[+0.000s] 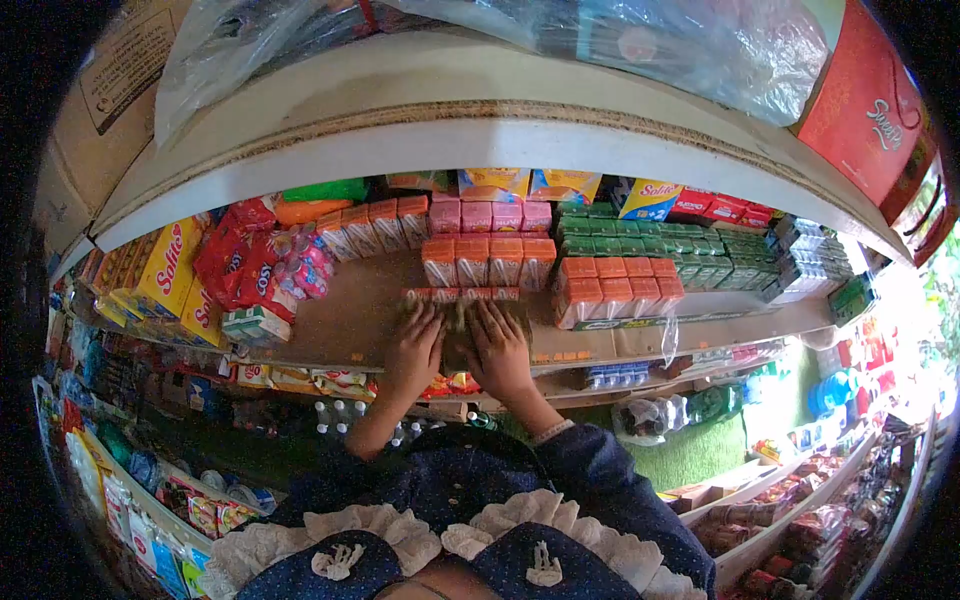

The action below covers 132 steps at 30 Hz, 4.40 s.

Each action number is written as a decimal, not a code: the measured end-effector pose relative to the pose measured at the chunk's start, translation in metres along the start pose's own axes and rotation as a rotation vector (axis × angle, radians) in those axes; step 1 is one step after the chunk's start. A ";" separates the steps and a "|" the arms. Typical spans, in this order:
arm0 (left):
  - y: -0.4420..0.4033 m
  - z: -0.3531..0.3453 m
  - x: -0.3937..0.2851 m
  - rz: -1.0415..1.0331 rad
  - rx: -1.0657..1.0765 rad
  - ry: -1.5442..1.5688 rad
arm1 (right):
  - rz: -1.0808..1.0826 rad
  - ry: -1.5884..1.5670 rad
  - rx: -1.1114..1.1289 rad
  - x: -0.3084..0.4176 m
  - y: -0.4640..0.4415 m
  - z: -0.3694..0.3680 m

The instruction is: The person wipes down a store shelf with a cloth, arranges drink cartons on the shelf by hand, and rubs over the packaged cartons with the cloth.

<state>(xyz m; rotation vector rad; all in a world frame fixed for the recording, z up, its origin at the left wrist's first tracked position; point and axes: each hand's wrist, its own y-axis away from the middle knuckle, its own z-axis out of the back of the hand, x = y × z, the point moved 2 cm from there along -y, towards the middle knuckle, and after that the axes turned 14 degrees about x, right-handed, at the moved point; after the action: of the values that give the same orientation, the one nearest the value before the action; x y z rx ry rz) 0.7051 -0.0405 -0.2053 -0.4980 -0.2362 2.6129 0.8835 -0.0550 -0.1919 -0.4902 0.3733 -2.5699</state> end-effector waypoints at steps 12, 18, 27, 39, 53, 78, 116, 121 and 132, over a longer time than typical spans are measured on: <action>0.024 0.024 0.006 -0.106 -0.047 0.352 | -0.096 -0.212 -0.155 0.005 0.019 0.010; 0.014 0.020 0.004 -0.123 -0.063 0.328 | -0.157 -0.247 -0.052 -0.007 0.006 0.012; -0.100 0.097 -0.034 -0.172 -0.361 0.021 | -0.113 -0.058 -0.368 -0.029 -0.088 0.094; -0.146 0.047 0.020 -0.285 0.028 -0.131 | -0.023 0.178 0.308 -0.090 -0.132 0.052; -0.162 0.047 0.020 -0.454 -0.078 -0.153 | 0.293 0.043 0.290 -0.102 -0.138 0.064; 0.024 0.020 -0.038 -0.016 0.047 0.051 | 0.090 -0.057 0.068 -0.015 0.010 0.019; 0.025 0.017 -0.043 0.109 0.106 0.191 | 0.077 -0.088 0.099 0.006 0.013 0.006; 0.016 0.029 -0.024 0.252 0.170 0.319 | 0.120 -0.130 0.119 0.019 -0.006 -0.005; -0.025 -0.012 -0.046 0.109 0.032 -0.097 | -0.044 -0.049 0.094 -0.009 -0.006 0.019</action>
<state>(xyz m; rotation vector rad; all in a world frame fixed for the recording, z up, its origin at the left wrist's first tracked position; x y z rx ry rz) 0.7577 -0.0395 -0.1960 -0.3834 -0.2034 2.7460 0.8960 -0.0487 -0.1751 -0.5310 0.2256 -2.5983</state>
